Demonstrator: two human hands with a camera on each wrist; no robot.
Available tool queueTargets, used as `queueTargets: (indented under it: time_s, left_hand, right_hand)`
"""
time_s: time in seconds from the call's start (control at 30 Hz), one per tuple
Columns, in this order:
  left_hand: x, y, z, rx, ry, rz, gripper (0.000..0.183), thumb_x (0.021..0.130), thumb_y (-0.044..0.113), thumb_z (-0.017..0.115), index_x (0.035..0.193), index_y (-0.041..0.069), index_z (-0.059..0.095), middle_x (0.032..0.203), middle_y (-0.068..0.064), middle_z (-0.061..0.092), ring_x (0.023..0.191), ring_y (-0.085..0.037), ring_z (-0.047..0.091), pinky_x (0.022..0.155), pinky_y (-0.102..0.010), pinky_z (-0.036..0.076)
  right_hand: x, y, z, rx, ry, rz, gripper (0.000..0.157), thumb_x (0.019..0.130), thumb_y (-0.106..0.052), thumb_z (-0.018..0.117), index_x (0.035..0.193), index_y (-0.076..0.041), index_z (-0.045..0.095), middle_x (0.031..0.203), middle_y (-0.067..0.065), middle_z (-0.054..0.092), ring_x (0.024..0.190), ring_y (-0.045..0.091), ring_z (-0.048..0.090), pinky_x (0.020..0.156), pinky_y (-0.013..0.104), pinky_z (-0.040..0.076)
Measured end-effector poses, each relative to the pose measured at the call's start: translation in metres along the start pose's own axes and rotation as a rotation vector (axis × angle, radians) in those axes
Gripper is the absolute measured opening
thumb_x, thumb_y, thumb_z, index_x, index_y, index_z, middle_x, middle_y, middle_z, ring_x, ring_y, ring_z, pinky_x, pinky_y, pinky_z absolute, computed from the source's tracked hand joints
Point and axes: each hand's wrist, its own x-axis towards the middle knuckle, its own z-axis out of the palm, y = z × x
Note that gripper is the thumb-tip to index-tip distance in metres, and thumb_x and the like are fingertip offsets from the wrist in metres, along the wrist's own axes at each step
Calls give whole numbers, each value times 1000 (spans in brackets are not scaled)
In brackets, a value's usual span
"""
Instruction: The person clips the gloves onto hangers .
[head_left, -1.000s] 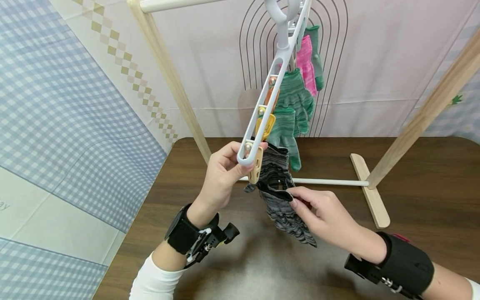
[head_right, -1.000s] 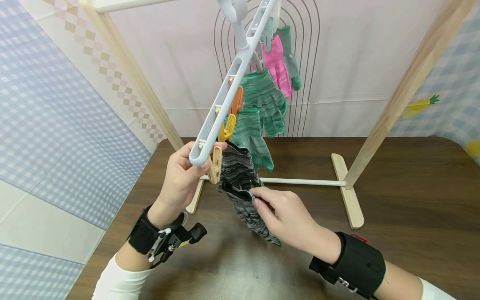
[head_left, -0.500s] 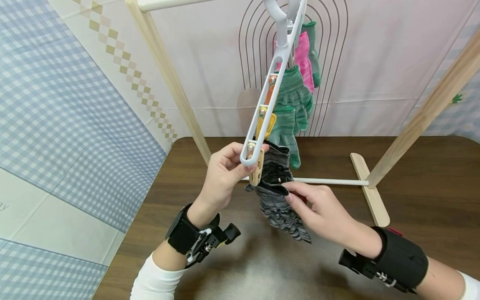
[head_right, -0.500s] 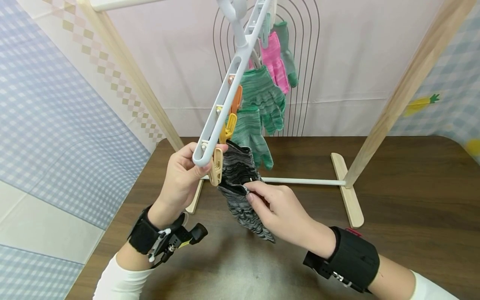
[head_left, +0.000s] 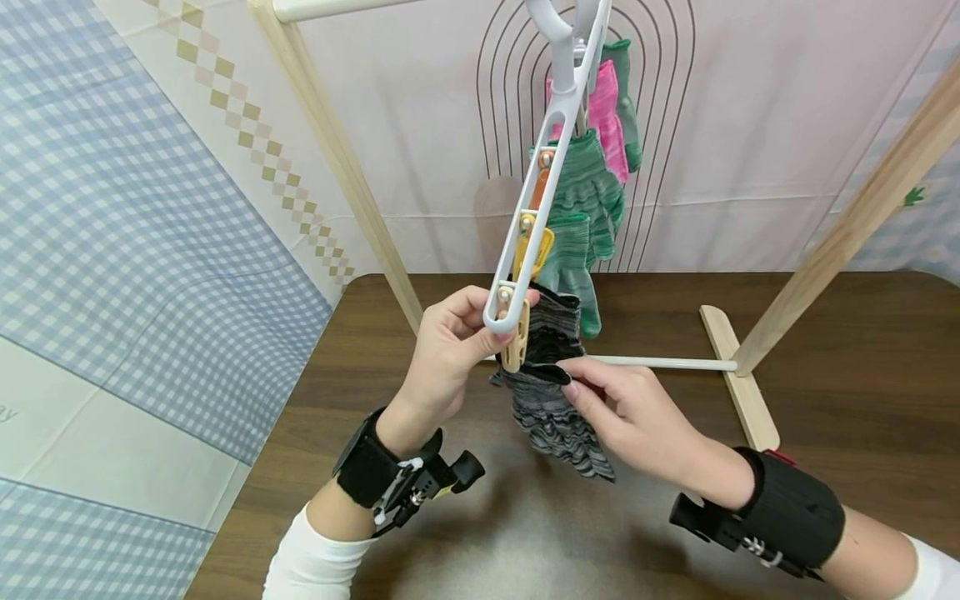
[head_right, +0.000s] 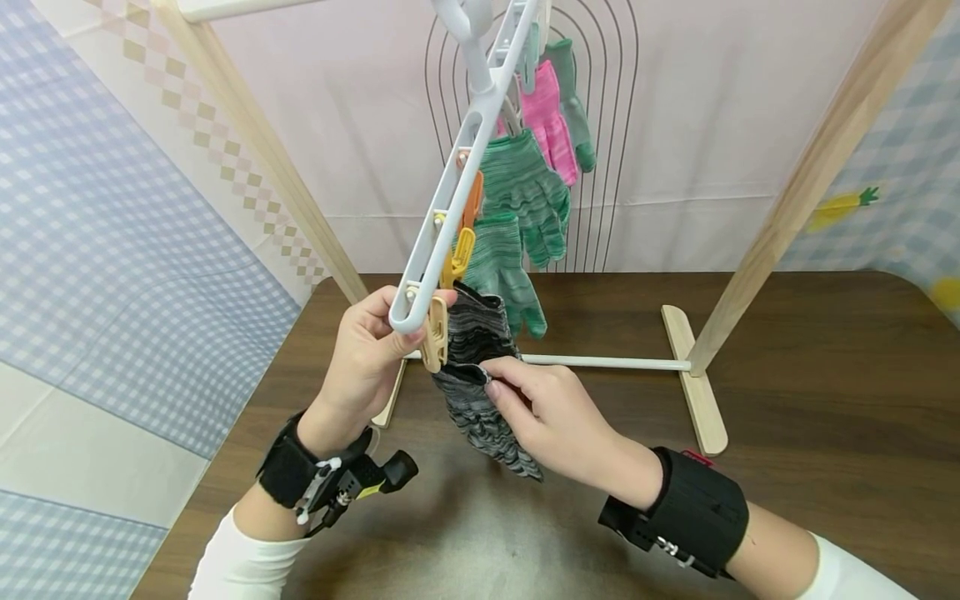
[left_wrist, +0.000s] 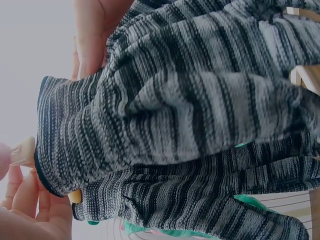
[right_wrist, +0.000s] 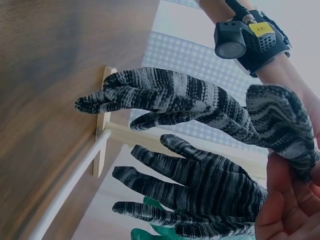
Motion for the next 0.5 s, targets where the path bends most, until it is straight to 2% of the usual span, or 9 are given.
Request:
queueTargets:
  time_s: [0.2,0.5]
  left_hand:
    - [-1,-1,0,-13,11,-12,22,71,32,68,83,16,59,98,7,66,97,-8,58,69,-18,46]
    - [-1,-1,-1,-12,11,-17,23,71,33,68,83,16,59,101,2,66,98,-10,58,70,-20,46]
  right_hand:
    - [3,-1,1,33,19,33,18,83,4,53,93,-8,61,59,-10,40,51,-2,35,49,17,35]
    - [7,-3,3,110,29,66,17,85,3,51,95,-7,60,61,-8,40,52,0,37,47,19,35]
